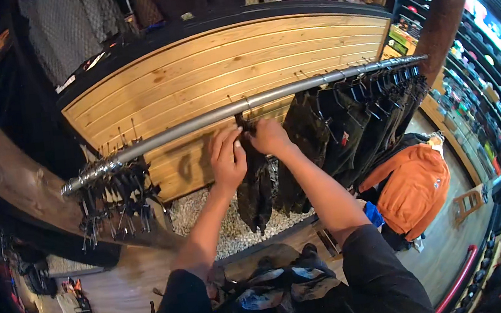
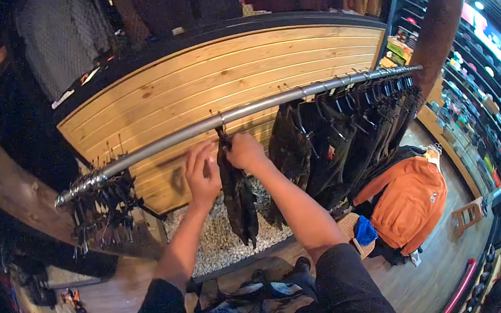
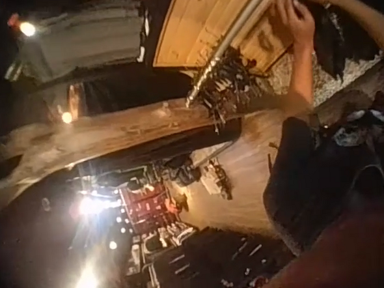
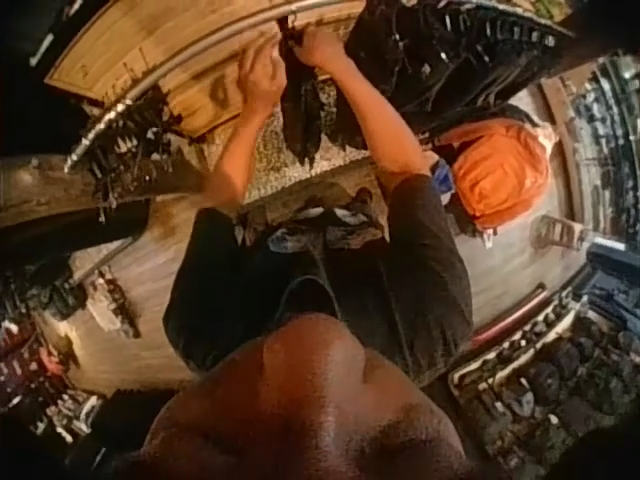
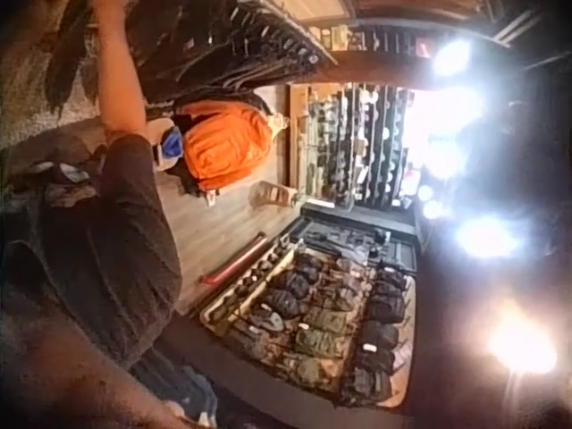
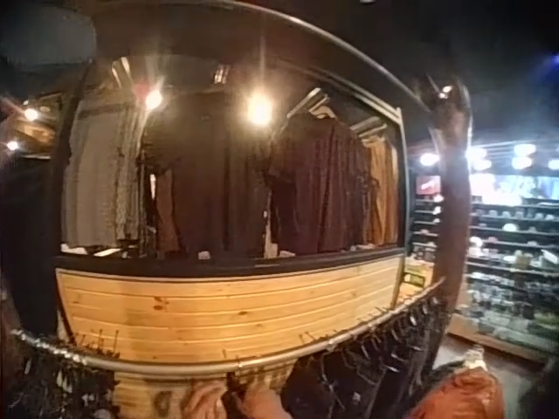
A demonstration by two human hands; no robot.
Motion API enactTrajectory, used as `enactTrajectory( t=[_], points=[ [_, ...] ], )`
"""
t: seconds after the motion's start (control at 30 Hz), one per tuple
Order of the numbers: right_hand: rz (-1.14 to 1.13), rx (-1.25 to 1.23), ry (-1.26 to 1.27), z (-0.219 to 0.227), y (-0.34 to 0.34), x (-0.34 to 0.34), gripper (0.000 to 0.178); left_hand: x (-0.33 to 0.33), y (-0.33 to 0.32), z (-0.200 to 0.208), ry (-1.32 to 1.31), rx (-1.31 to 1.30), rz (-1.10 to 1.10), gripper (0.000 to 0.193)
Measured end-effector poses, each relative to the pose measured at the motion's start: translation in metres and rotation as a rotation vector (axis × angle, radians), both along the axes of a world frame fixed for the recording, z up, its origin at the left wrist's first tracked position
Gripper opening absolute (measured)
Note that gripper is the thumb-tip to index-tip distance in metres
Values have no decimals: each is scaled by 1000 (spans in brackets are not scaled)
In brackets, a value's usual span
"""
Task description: Brushing camouflage and solid-colored pants to remove debris before hanging them on a retail display rack.
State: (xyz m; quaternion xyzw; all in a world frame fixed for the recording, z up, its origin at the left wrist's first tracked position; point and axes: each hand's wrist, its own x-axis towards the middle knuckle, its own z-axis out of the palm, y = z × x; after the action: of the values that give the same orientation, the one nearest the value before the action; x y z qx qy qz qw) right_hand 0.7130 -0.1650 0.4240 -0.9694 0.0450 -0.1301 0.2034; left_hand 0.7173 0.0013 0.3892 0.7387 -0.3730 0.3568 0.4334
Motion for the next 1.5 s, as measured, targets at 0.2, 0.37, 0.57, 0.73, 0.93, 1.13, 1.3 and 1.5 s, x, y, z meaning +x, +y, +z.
enactTrajectory(
  t=[0.2,0.37,0.57,0.73,0.93,1.13,1.3,1.5],
  points=[
    [-129,51,24,5,-41,-10,31,41,-83,-55,521,-44,-282,53],
    [-210,-3,-51,2,-97,-17,31,37,-139,-49,614,-107,-452,54],
    [-95,56,-54,18,-119,-27,35,51,-170,-101,778,-84,-348,54],
    [-125,252,-420,42,-146,-65,42,30,-166,-54,886,-331,-396,53],
    [-195,16,-104,8,-197,-25,38,44,-175,-20,948,-178,-344,59],
    [-55,-133,-138,-18,-236,-3,29,24,-201,-22,882,-235,-378,51],
    [132,-54,-138,2,-246,-16,30,24,-223,-27,712,-234,-422,54],
    [105,35,-67,27,-209,-40,40,-5,-142,-32,684,-274,-246,51]
  ],
)
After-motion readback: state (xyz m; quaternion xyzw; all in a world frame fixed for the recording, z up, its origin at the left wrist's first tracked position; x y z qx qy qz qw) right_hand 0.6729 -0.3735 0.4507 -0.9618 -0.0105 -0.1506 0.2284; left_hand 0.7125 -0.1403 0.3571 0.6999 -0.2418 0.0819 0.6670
